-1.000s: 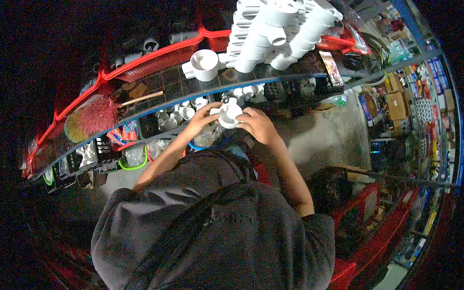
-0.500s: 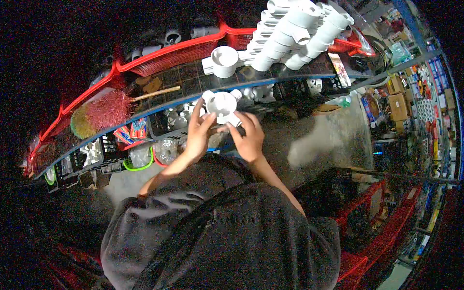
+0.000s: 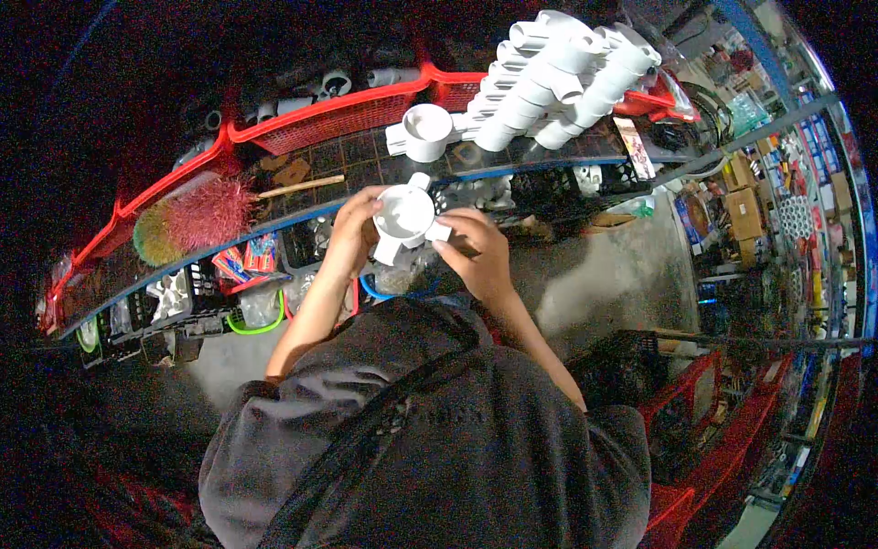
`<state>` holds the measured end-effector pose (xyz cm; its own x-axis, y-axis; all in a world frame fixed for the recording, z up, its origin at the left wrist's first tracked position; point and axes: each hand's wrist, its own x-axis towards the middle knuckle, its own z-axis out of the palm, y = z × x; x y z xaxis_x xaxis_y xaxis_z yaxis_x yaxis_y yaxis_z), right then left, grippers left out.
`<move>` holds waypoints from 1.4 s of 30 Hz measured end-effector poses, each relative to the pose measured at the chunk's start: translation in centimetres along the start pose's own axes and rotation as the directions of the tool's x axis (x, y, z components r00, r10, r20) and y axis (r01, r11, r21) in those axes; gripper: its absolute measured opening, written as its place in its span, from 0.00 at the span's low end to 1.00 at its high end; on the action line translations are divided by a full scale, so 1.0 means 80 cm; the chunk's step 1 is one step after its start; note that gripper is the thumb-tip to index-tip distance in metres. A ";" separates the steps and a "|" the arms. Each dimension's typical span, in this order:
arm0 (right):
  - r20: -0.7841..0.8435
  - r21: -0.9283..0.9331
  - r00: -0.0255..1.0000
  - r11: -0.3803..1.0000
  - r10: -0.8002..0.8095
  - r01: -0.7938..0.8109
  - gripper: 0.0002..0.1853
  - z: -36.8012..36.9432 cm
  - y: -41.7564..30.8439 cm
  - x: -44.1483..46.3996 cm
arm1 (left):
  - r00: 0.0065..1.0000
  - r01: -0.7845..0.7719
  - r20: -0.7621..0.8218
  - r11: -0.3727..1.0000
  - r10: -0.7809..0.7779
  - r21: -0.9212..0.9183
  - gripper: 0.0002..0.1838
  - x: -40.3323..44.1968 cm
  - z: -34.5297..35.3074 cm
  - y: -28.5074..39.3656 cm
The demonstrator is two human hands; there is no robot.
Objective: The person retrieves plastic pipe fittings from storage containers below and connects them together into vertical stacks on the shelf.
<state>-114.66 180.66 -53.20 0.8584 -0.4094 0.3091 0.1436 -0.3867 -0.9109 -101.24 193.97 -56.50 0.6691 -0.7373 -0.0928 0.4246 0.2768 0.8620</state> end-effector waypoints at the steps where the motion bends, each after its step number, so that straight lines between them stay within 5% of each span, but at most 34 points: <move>1: -0.071 0.006 0.996 0.999 -0.052 0.052 0.14 0.006 -0.003 0.000 | 1.000 -0.020 0.011 1.000 0.020 0.022 0.17 0.002 0.005 0.006; 4: -0.245 -0.102 0.964 0.992 -0.103 0.081 0.16 0.012 0.003 -0.001 | 0.994 -0.107 -0.047 0.977 0.100 -0.183 0.20 0.005 0.027 0.018; 6: -0.293 -0.239 0.937 0.964 -0.190 0.121 0.16 0.013 0.002 0.008 | 0.996 -0.067 0.051 0.989 0.074 -0.129 0.21 -0.004 0.027 0.028; 10: -0.381 -0.239 0.840 0.919 -0.386 0.313 0.19 0.022 0.027 0.040 | 0.937 -0.287 -0.130 0.927 0.324 0.243 0.19 -0.008 0.038 0.017; 14: -0.432 -0.186 0.838 0.942 -0.333 0.279 0.17 0.032 0.029 0.060 | 0.842 -0.329 -0.242 0.814 0.483 0.478 0.18 0.014 0.030 0.008; 16: -0.442 -0.136 0.830 0.940 -0.341 0.314 0.16 0.038 0.031 0.069 | 0.710 -0.425 -0.170 0.608 0.684 0.671 0.16 0.033 0.025 0.011; 24: -0.391 -0.108 0.859 0.943 -0.331 0.315 0.15 0.042 0.035 0.087 | 0.641 -0.449 -0.112 0.489 0.760 0.748 0.09 0.066 0.019 0.024; 42: -0.355 -0.091 0.884 0.952 -0.306 0.293 0.15 0.035 0.056 0.104 | 0.664 -0.437 -0.080 0.472 0.744 0.766 0.08 0.084 0.017 0.023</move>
<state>-105.51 177.86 -55.47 0.5399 -0.5366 0.6485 0.3435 -0.5629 -0.7518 -96.79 188.72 -54.88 0.8086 -0.2345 0.5396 -0.5587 -0.0189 0.8291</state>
